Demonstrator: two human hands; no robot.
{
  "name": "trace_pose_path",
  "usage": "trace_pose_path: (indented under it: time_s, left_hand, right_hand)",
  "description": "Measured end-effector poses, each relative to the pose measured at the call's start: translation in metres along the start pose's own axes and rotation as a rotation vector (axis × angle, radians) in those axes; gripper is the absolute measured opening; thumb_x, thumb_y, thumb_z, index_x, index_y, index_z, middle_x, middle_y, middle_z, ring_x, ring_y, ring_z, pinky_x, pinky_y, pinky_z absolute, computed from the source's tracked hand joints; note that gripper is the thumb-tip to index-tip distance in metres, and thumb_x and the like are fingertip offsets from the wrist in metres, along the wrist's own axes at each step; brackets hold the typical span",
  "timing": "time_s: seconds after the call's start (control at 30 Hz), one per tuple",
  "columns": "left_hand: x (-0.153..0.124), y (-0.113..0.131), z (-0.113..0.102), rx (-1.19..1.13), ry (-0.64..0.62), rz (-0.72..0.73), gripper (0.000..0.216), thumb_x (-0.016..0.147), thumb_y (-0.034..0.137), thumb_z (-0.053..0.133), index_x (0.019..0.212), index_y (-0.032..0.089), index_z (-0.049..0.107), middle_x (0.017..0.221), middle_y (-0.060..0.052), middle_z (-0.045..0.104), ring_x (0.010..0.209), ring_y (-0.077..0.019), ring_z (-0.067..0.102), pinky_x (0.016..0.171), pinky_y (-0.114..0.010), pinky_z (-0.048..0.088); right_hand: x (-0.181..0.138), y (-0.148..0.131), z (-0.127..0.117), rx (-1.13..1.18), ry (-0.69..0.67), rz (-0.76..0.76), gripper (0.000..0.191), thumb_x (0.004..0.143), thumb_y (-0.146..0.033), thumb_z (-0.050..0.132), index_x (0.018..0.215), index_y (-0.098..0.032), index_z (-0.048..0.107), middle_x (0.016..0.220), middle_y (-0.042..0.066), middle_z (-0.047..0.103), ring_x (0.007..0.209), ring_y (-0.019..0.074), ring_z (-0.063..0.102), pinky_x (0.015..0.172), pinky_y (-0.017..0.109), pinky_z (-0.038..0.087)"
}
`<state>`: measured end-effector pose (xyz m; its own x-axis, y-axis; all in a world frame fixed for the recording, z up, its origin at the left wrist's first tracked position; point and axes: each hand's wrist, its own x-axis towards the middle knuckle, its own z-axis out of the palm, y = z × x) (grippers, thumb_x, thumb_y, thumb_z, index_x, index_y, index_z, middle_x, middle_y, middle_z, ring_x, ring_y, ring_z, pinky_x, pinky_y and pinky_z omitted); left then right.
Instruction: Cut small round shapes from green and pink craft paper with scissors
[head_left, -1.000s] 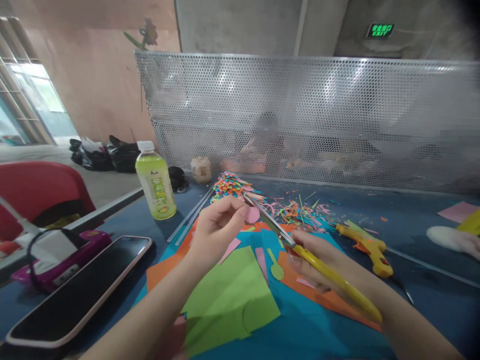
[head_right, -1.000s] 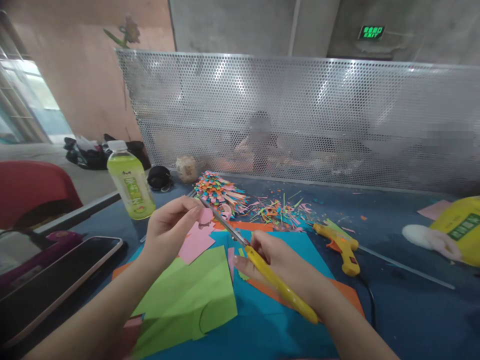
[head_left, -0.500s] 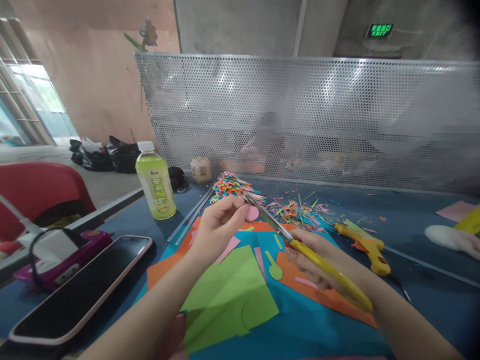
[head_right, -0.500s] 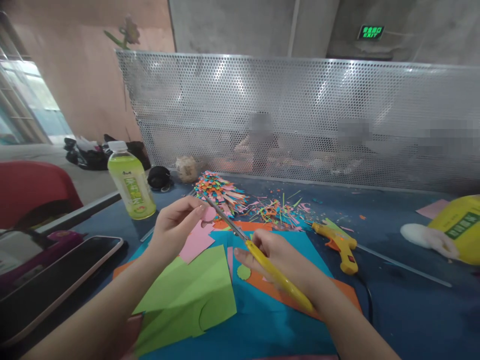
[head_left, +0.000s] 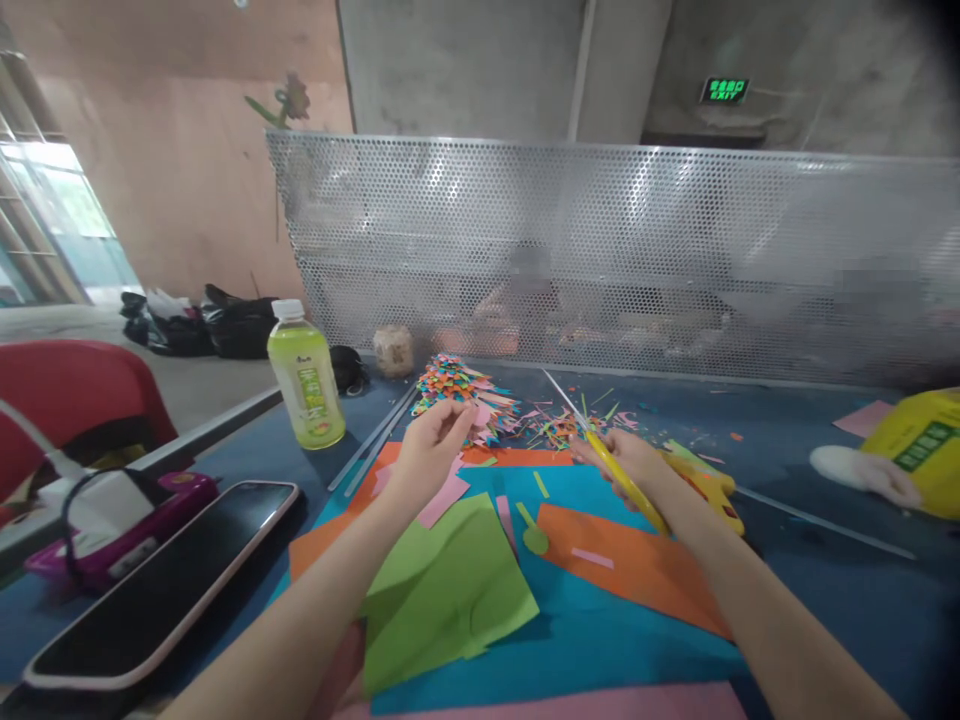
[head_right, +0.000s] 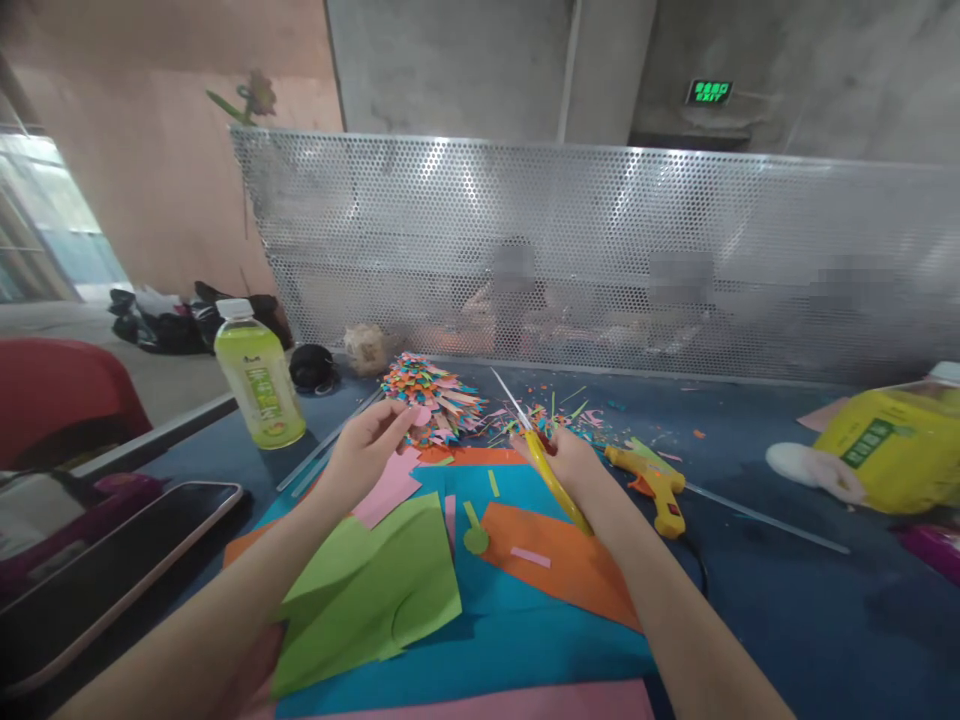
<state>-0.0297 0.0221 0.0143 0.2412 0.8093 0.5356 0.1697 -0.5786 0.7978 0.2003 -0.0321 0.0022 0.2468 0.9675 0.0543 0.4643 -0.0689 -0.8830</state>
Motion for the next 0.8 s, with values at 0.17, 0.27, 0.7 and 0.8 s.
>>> trace_pose_path:
  time_s: [0.17, 0.27, 0.7, 0.8]
  left_hand:
    - [-0.003, -0.013, 0.008, 0.11, -0.128, 0.02, 0.028, 0.083, 0.039, 0.046, 0.069, 0.017, 0.055, 0.063, 0.0, 0.057, 0.059, -0.0128, 0.05, 0.056, -0.023, 0.038]
    - [-0.01, -0.013, 0.015, 0.169, -0.257, 0.064, 0.028, 0.083, 0.039, 0.045, 0.068, 0.018, 0.056, 0.064, 0.0, 0.057, 0.059, -0.0127, 0.049, 0.054, -0.023, 0.037]
    - [-0.024, -0.008, 0.024, 0.398, -0.453, 0.15, 0.026, 0.085, 0.036, 0.042, 0.075, 0.018, 0.058, 0.073, -0.002, 0.061, 0.068, -0.0154, 0.055, 0.063, -0.025, 0.04]
    - [-0.023, -0.01, 0.022, 0.451, -0.442, 0.14, 0.031, 0.086, 0.04, 0.039, 0.073, 0.018, 0.057, 0.071, -0.002, 0.06, 0.067, -0.0149, 0.053, 0.061, -0.025, 0.039]
  right_hand:
    - [0.0, -0.003, 0.002, 0.058, 0.108, -0.044, 0.04, 0.061, -0.045, 0.069, 0.063, -0.024, 0.036, 0.048, -0.006, 0.045, 0.043, 0.0112, 0.043, 0.039, 0.022, 0.028]
    - [-0.006, -0.009, 0.018, 0.158, 0.008, -0.122, 0.037, 0.065, -0.048, 0.064, 0.075, -0.023, 0.037, 0.06, -0.004, 0.055, 0.04, 0.01, 0.046, 0.037, 0.022, 0.033]
    - [-0.011, 0.0, 0.047, 0.298, -0.161, -0.314, 0.043, 0.055, -0.036, 0.073, 0.075, -0.021, 0.037, 0.063, -0.007, 0.046, 0.061, 0.013, 0.051, 0.058, 0.029, 0.043]
    - [-0.009, -0.001, 0.044, 0.305, -0.163, -0.31, 0.044, 0.054, -0.036, 0.074, 0.075, -0.022, 0.037, 0.064, -0.007, 0.046, 0.061, 0.0124, 0.049, 0.057, 0.028, 0.041]
